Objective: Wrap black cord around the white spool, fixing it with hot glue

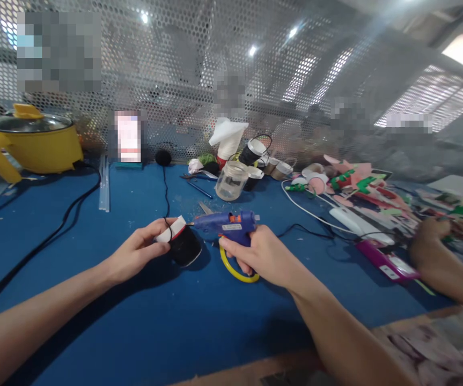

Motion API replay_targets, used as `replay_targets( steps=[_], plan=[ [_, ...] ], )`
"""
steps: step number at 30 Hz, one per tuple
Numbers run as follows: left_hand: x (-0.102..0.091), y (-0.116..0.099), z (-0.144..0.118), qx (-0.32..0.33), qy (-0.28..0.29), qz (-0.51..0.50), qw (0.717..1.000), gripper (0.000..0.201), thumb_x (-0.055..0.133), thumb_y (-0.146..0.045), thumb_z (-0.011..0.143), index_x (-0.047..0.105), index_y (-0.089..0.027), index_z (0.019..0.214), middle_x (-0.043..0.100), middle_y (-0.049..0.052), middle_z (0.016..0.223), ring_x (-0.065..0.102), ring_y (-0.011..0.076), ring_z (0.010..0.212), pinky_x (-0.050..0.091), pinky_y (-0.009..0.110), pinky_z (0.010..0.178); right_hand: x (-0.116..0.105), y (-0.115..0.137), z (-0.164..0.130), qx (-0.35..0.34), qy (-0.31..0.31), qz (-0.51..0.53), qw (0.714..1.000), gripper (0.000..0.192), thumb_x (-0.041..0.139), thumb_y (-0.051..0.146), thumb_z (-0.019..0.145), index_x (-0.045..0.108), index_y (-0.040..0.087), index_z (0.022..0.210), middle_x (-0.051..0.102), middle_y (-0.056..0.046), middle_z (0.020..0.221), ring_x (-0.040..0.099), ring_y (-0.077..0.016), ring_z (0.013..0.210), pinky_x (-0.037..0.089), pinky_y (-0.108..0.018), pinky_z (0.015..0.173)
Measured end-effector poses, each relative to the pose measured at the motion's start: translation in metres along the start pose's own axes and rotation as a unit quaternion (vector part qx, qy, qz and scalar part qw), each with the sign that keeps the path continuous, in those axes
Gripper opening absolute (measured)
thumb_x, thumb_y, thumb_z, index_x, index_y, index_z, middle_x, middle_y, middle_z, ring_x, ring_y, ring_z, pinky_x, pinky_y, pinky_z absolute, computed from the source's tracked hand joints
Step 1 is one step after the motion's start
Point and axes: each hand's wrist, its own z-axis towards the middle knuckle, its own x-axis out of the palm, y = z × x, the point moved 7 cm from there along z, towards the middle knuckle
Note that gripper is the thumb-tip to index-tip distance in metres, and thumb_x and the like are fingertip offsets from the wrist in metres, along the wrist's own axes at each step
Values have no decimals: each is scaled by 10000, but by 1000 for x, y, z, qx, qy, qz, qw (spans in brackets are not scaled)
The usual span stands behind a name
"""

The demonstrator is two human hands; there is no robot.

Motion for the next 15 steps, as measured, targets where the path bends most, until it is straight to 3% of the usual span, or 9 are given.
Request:
replay_targets(
  steps=[15],
  plan=[
    [0, -4, 0, 5, -1, 2, 1000, 176, 509, -246, 726, 605, -142, 830, 534, 98, 1166, 355, 304, 1187, 256, 390, 986, 2, 3, -4, -14, 24, 5, 1000, 285, 463, 311, 790, 462, 157, 550, 413, 51, 355, 382, -59, 331, 353, -184, 385]
  ],
)
